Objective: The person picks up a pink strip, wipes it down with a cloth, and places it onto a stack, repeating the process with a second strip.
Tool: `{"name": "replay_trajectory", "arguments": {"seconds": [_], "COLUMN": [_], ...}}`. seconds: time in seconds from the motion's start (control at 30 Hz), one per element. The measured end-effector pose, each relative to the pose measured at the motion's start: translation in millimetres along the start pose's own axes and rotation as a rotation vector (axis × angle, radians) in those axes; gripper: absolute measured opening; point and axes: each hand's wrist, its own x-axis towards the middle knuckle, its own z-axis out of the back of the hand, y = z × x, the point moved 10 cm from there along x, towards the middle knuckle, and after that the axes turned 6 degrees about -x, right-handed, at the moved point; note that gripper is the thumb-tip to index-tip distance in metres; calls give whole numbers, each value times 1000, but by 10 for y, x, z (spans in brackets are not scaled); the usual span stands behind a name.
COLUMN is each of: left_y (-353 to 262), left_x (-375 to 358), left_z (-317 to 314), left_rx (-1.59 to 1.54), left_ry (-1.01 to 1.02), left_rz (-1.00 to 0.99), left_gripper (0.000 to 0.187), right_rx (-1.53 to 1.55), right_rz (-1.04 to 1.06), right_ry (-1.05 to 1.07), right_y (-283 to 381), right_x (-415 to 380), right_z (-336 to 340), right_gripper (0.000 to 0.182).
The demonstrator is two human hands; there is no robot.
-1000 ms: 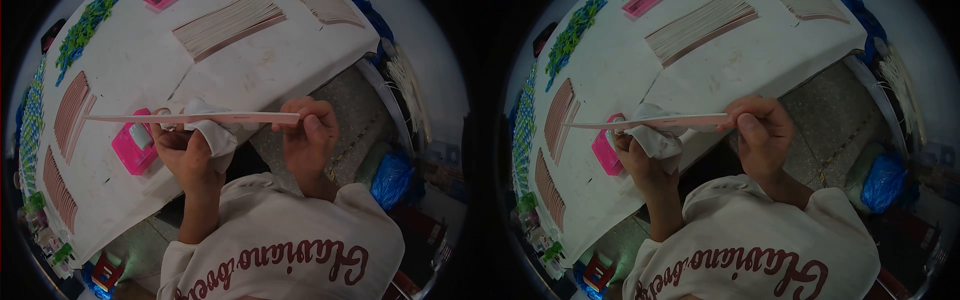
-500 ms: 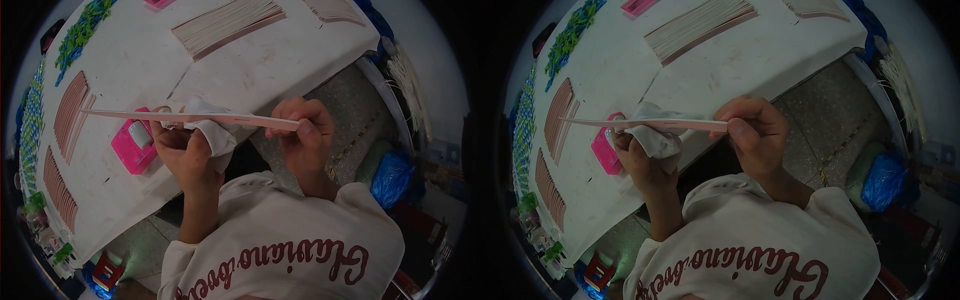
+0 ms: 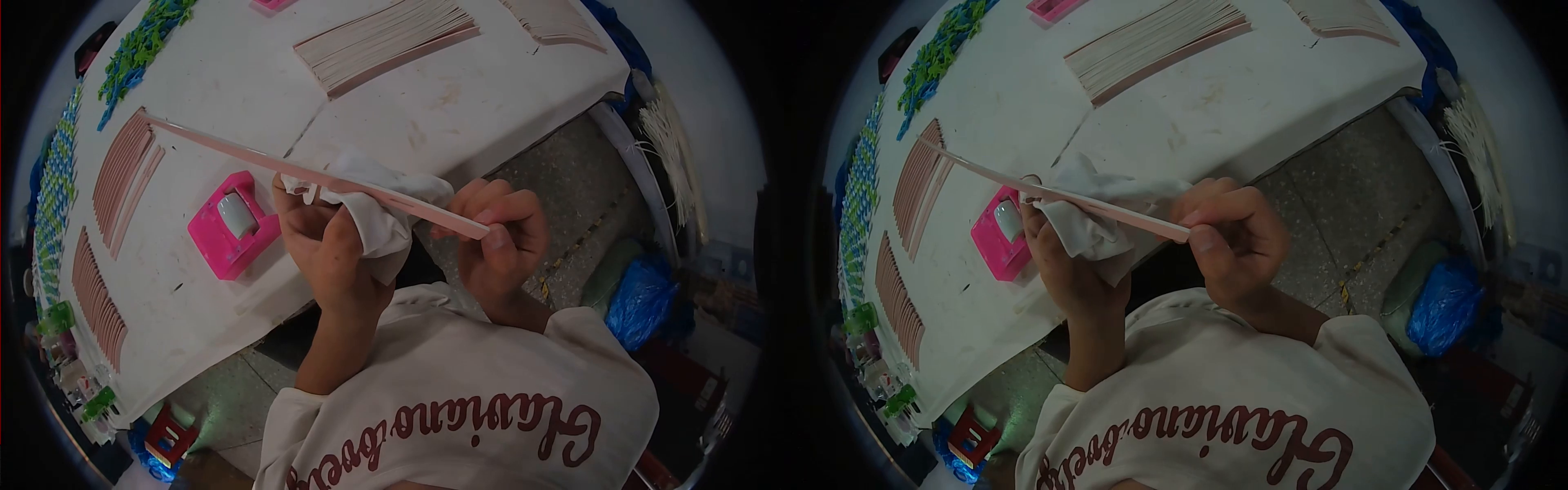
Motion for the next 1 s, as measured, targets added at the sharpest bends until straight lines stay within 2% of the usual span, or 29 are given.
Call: {"name": "replay_trajectory", "arguments": {"seconds": [0.07, 0.13, 0.17, 0.23, 0.27, 0.33, 0.37, 0.43, 0.57, 0.63, 0.77, 0.83, 1.0], "left_y": [14, 145, 135, 295, 294, 400, 405, 441, 383, 417, 429, 406, 418], "left_x": [35, 48, 46, -2, -1, -35, -29, -33, 21, 20, 14, 12, 14], "left_z": [24, -70, -69, -142, -174, -173, -186, -185, -164, -151, -147, -191, -144], "left_rx": [-105, -105, -106, -167, -167, -91, -92, -121, -207, -116, -130, -154, -152], "left_ry": [-59, 62, 66, 116, 120, 59, 62, 59, 81, 123, 130, 169, 149], "left_rz": [27, 171, 167, 349, 349, 451, 447, 470, 391, 459, 497, 484, 510], "left_gripper": [57, 57, 57, 54, 54, 49, 49, 46, 44, 46, 48, 51, 51], "right_rx": [32, 195, 196, -113, -114, 160, 160, 411, 544, 504, 486, 621, 680], "right_rz": [16, -228, -223, -415, -411, -589, -585, -754, -758, -736, -725, -711, -643], "right_ry": [15, -146, -144, 86, 84, 330, 334, 381, 426, 478, 503, 493, 437], "right_y": [-38, -414, -454, -687, -671, -753, -757, -838, -878, -809, -891, -894, -864], "right_x": [36, 156, 260, 442, 540, 550, 560, 456, 403, 409, 383, 366, 429], "right_z": [15, 239, 258, 110, 89, -307, -353, -547, -663, -721, -729, -753, -755], "right_gripper": [13, 13, 13, 19, 19, 27, 27, 27, 28, 26, 26, 24, 18]}}
